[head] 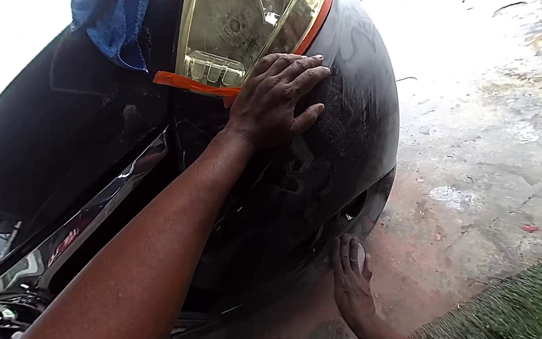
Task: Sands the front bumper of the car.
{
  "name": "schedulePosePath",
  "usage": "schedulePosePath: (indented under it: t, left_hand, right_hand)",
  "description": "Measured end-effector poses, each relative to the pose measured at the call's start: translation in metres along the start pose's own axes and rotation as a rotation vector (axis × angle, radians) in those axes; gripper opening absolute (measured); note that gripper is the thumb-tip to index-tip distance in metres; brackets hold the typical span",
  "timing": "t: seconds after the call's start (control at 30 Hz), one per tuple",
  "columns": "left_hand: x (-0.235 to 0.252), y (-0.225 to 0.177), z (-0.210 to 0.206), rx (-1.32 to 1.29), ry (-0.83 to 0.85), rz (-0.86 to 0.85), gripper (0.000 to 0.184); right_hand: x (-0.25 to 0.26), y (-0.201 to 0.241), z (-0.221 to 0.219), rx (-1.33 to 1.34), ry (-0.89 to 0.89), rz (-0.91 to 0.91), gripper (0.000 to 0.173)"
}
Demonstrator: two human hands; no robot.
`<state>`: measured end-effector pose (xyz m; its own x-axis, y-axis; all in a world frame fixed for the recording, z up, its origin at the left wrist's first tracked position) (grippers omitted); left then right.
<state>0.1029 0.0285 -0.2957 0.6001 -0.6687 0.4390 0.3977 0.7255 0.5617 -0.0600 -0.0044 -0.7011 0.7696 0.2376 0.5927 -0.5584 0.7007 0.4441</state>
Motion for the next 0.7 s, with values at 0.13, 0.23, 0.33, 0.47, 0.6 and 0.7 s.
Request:
schedulePosePath:
  t: [0.13, 0.23, 0.33, 0.47, 0.6, 0.7]
  left_hand:
    - [0.002, 0.0, 0.0, 0.007, -0.003, 0.0, 0.054]
    - [0.001, -0.001, 0.001, -0.008, -0.006, -0.002, 0.054]
    - [0.001, -0.001, 0.001, 0.009, -0.002, 0.007, 0.054]
    - [0.003, -0.004, 0.001, 0.025, -0.008, 0.021, 0.054]
    - [0.004, -0.003, 0.003, 0.017, -0.012, 0.018, 0.054]
    - [0.007, -0.004, 0.002, 0.006, -0.023, 0.011, 0.053]
  right_hand:
    - [-0.018, 0.002, -0.01, -0.04, 0.004, 0.247, 0.066]
    - [0.001, -0.029, -0.004, -0.019, -0.026, 0.035, 0.069]
    - [0.023, -0.035, -0.002, 0.033, 0.036, -0.196, 0.072]
    - [-0.037, 0.015, -0.005, 0.036, 0.04, 0.291, 0.063]
    - [-0.035, -0.01, -0.01, 0.11, 0.042, 0.622, 0.074]
    - [-0.004, -0.049, -0.003, 0.085, 0.006, 0.646, 0.065]
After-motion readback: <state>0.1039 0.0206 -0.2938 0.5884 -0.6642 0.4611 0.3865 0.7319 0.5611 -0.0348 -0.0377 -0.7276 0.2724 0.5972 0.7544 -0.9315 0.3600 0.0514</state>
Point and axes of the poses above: each hand's wrist, its own x-axis towards the middle knuckle, its own z-axis out of the back of the hand, y = z × x, the point moved 10 cm from there along x, towards the middle knuckle, and after that the axes turned 12 degrees about -y, right-handed, at the moved point
